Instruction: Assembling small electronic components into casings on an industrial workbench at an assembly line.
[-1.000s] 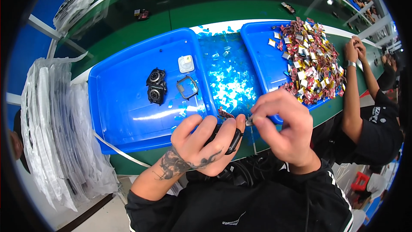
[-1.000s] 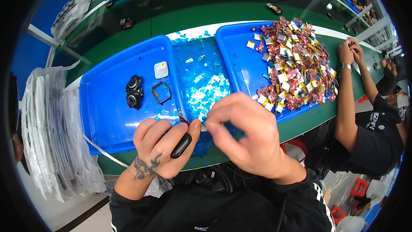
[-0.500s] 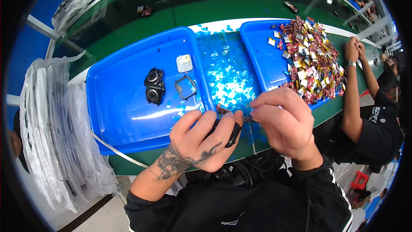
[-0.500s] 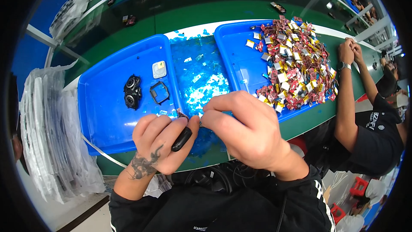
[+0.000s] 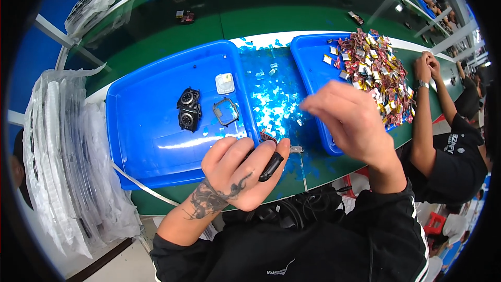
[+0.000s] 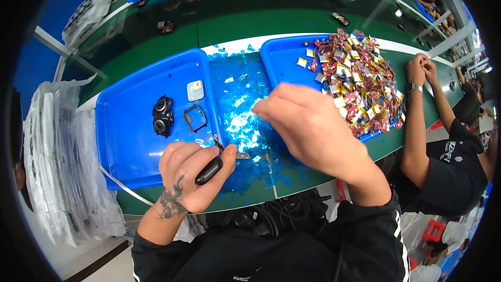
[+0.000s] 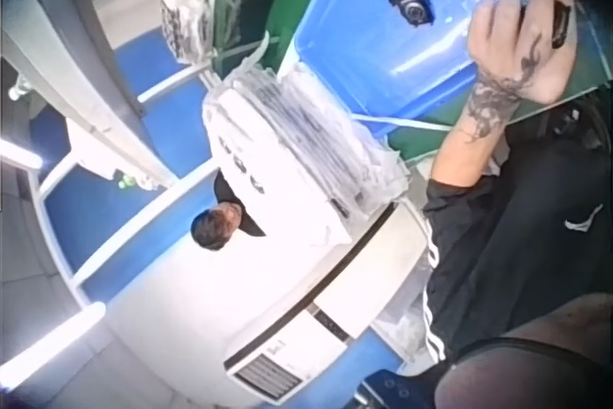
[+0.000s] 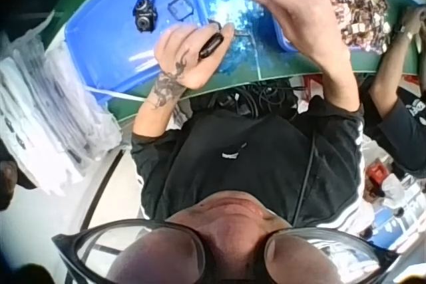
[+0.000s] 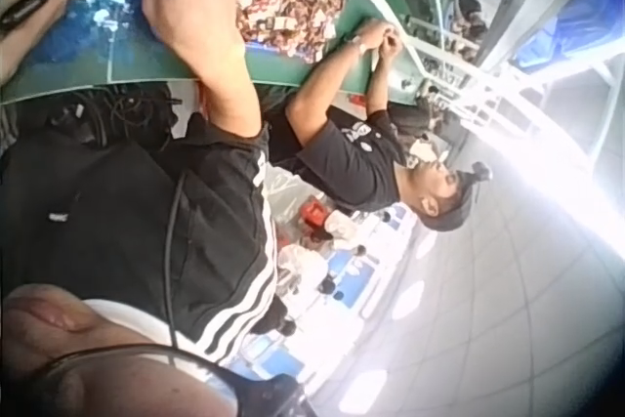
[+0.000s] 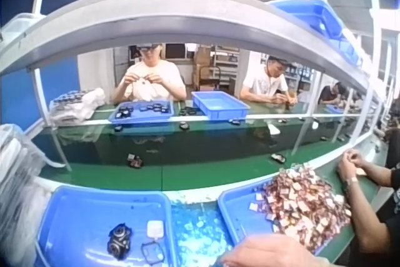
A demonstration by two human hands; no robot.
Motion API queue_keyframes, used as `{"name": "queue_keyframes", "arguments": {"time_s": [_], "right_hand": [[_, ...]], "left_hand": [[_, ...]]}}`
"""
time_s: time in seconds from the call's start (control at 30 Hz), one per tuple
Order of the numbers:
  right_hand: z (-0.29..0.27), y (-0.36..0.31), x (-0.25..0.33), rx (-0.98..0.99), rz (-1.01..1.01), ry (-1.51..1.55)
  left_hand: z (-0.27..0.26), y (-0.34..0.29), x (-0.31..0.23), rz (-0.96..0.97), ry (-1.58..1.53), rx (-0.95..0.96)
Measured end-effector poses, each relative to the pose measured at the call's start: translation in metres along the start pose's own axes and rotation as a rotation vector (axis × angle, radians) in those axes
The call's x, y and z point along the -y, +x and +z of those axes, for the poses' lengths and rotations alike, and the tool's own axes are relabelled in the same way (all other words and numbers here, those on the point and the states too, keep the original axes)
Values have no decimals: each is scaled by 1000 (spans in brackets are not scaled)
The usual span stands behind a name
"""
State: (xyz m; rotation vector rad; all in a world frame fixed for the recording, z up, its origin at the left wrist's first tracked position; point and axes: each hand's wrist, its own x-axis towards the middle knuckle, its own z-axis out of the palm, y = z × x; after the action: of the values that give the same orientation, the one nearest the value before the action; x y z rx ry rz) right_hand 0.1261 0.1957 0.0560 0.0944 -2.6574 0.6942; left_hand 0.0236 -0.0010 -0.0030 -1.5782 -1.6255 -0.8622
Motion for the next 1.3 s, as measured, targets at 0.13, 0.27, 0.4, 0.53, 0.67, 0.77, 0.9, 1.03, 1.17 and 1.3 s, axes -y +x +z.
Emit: {"name": "queue_keyframes", "arguments": {"time_s": [0.13, 0.27, 0.4, 0.53, 0.67, 0.77, 0.9, 1.03, 1.17, 1.3], "right_hand": [[2, -10, 13, -106, 379, 446], [5, -12, 10, -64, 439, 535], [5, -12, 17, -77, 345, 449], [3, -10, 25, -53, 193, 368], [5, -13, 27, -108, 148, 285], [3, -14, 25, -92, 148, 300], [11, -19, 32, -140, 447, 667], [12, -18, 25, -41, 621, 845], [19, -16, 21, -128, 126, 215], [23, -16, 23, -154, 82, 468]], "left_hand": [[2, -2, 1, -121, -62, -30], [2, 5, 3, -264, -146, -54], [7, 2, 3, -253, -156, -12], [6, -2, 4, -107, -69, -47], [1, 0, 3, -49, -44, -97], [-7, 0, 1, -75, -40, -39], [-11, 13, -6, -536, -512, 61], [-8, 7, 0, -692, -647, 73], [-7, 11, -1, -607, -547, 66], [-8, 8, -5, -625, -613, 73]]}}
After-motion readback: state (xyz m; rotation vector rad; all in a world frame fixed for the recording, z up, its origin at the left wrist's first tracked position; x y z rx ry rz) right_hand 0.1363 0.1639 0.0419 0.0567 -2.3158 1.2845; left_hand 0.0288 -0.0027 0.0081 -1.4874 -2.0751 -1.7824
